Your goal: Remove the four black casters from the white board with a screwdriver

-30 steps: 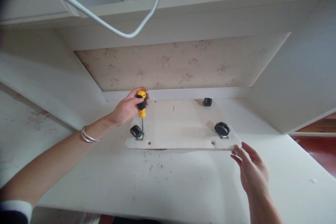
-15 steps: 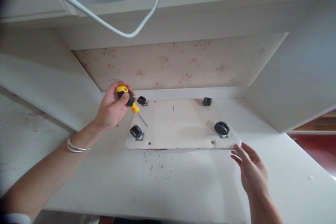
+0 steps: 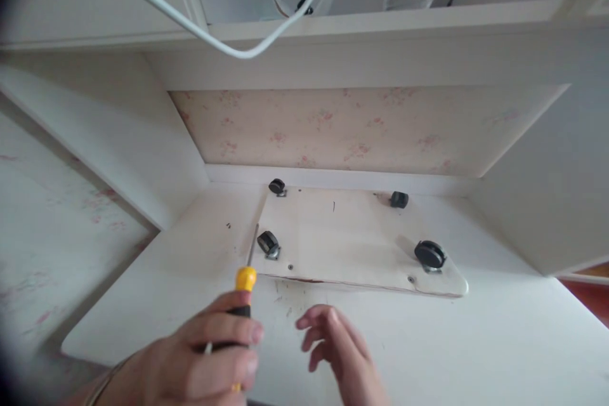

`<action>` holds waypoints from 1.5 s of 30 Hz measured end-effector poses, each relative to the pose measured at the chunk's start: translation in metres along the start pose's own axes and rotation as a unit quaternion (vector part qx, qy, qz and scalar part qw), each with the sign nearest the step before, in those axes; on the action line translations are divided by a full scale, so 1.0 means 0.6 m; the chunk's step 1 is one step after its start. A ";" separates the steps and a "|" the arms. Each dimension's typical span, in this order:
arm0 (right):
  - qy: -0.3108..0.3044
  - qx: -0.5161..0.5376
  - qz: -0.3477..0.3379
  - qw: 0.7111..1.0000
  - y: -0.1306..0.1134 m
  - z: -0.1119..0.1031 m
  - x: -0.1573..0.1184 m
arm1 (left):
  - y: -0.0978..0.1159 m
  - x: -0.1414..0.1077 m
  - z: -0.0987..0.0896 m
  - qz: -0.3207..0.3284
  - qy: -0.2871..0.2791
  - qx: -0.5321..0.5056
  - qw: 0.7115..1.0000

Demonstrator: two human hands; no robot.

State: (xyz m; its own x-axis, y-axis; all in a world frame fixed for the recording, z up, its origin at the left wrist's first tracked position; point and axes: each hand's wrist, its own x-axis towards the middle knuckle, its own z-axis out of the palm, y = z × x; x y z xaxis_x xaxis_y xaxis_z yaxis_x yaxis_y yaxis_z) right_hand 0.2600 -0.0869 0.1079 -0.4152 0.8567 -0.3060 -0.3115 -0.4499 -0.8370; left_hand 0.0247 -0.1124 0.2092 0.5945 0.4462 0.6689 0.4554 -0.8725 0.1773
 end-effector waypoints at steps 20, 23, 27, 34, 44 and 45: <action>-0.153 -0.062 0.078 0.983 0.055 0.114 0.039 | 0.018 -0.140 0.069 -0.299 0.165 -0.123 0.932; -0.155 -0.083 0.078 0.981 0.070 0.110 0.037 | -0.013 -0.142 0.079 -0.559 0.257 -0.185 0.766; -0.159 -0.102 0.085 0.978 0.088 0.107 0.031 | -0.054 -0.128 0.100 -0.632 0.295 -0.291 0.655; -0.164 -0.135 0.087 0.973 0.100 0.102 0.023 | -0.066 -0.099 0.111 -0.605 0.325 -0.383 0.618; -0.173 -0.153 0.076 0.970 0.106 0.101 0.025 | -0.073 -0.101 0.122 -0.595 0.346 -0.393 0.609; -0.172 -0.155 0.079 0.969 0.107 0.101 0.026 | -0.073 -0.101 0.122 -0.598 0.346 -0.392 0.608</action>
State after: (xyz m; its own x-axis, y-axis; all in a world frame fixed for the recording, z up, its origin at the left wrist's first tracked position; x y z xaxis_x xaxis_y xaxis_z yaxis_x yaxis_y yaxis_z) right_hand 0.1819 -0.1178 0.0767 -0.7145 0.6239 -0.3166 0.0295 -0.4253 -0.9046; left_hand 0.0171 -0.0865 0.1076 -0.3952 0.9007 -0.1805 -0.3284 0.0450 0.9435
